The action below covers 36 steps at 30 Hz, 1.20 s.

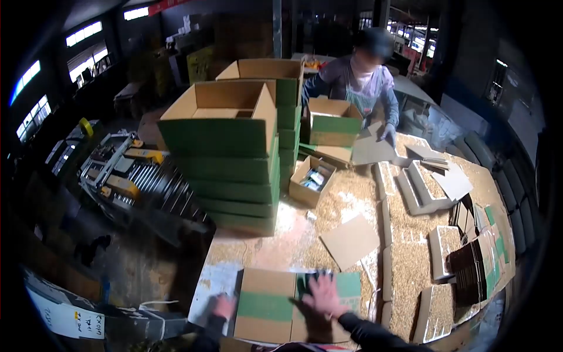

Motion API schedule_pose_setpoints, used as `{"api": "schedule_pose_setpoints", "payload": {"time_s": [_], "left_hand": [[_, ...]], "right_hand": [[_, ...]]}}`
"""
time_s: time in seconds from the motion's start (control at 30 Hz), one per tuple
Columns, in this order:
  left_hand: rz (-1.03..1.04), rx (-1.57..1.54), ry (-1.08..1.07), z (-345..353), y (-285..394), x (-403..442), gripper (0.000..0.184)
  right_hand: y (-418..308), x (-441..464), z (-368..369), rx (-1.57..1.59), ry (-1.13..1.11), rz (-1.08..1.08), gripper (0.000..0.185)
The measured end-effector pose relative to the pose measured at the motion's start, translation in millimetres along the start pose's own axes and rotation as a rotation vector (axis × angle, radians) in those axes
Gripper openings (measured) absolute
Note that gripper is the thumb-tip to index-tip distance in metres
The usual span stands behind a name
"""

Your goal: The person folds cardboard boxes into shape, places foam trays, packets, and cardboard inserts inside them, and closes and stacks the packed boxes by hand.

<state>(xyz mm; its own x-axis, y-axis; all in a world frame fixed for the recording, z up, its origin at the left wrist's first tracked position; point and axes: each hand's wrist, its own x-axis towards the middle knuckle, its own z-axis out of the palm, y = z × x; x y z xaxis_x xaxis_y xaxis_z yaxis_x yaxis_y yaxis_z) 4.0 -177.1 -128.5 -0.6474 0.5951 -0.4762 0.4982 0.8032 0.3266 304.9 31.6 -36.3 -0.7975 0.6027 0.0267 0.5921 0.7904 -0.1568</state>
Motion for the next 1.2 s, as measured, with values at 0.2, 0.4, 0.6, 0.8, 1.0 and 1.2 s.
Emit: {"api": "schedule_pose_setpoints", "payload": {"time_s": [0.2,0.4,0.6,0.8,1.0,1.2], "left_hand": [[0.161,-0.218,-0.051,-79.4,130.0,-126.6,0.065],[0.560,-0.920,0.023,-184.2,98.5,-108.1,0.030],[1.096,0.385,-0.593,-166.7,185.0,-48.9,0.047],[0.954,0.015,-0.453,-139.0,212.1,-92.4,0.047],[0.902,0.252,0.479,-195.3,246.3,-91.3,0.031],[1.726,0.301,0.564,-112.8,286.5,-88.9,0.031]], "right_hand": [[-25.0,-30.5,10.0,0.179,0.006,0.033,0.063],[-5.0,-52.3,-172.7,0.429,-0.218,-0.322,0.083],[-14.3,-30.1,-240.0,-0.284,-0.104,-0.260,0.014],[-22.5,-81.9,-180.6,-0.267,0.286,-0.434,0.057],[4.2,-70.5,-185.3,-0.218,0.126,-0.476,0.055],[4.1,-55.4,-189.2,-0.069,0.077,-0.406,0.068]]}}
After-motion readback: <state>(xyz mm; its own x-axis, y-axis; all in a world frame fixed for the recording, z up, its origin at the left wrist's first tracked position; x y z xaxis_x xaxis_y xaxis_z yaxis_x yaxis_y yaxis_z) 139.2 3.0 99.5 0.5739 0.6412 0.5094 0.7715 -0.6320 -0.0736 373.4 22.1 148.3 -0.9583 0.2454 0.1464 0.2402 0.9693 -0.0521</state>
